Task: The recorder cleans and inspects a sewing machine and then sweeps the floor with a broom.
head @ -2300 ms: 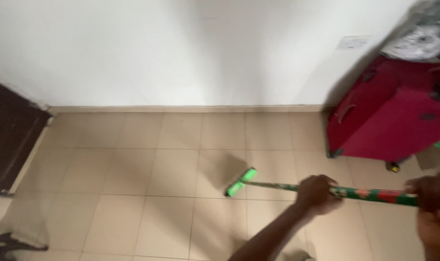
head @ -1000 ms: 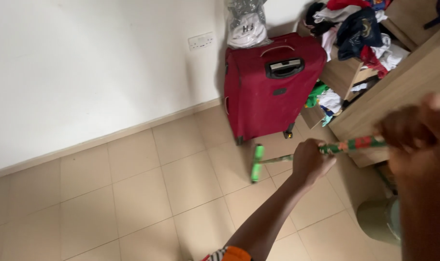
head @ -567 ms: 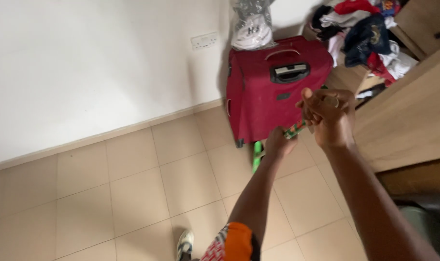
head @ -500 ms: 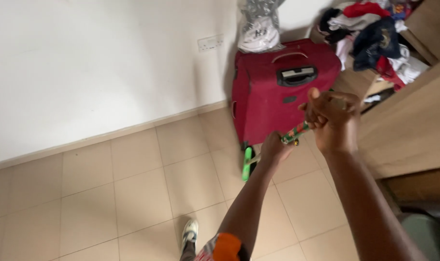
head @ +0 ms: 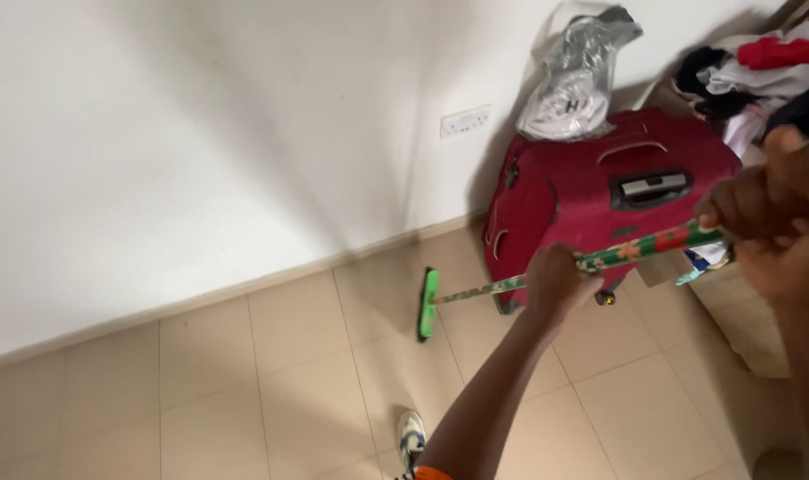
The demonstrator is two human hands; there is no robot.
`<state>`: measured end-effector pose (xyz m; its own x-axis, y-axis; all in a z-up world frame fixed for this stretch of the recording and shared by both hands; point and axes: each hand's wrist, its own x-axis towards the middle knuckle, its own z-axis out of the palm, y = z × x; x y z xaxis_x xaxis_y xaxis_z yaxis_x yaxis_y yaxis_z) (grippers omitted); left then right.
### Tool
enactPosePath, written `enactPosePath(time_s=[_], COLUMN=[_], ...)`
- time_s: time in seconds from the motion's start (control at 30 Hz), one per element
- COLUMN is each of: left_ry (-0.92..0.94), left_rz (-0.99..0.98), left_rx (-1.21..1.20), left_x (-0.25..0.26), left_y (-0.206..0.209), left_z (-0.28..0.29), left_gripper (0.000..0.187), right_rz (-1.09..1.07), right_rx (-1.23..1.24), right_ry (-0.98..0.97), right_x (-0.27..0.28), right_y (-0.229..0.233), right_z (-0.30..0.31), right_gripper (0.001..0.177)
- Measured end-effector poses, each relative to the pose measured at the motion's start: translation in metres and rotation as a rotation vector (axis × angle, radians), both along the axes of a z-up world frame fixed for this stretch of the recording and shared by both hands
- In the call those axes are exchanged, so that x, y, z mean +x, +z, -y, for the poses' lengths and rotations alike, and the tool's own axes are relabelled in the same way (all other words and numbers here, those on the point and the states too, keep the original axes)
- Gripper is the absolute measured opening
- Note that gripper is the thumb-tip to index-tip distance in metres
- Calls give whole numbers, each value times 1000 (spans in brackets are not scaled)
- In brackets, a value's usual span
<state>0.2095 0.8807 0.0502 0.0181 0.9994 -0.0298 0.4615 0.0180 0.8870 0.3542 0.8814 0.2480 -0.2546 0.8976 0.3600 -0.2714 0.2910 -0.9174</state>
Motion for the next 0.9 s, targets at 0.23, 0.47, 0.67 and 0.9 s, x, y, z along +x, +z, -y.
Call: enactPosePath(time_s=[0.23, 0.47, 0.67, 0.9], left_ry=[14, 190, 428, 528], left_rz=[306, 129, -138, -324], left_rx=[244, -188, -25, -138], left_x=[-130, -287, -391, -472], left_y=[-55, -62, -80, -133], left_z=[-102, -102, -76, -15], left_gripper=[11, 40, 32, 10], right_rz=[588, 590, 124, 90], right_rx=[69, 103, 56, 22], right_ry=[-12, 149, 281, -48], right_x=[-218, -378, -434, -459], right_y=[-21, -35, -38, -140], right_z=[-77, -83, -83, -50], right_gripper=[33, 45, 58, 54])
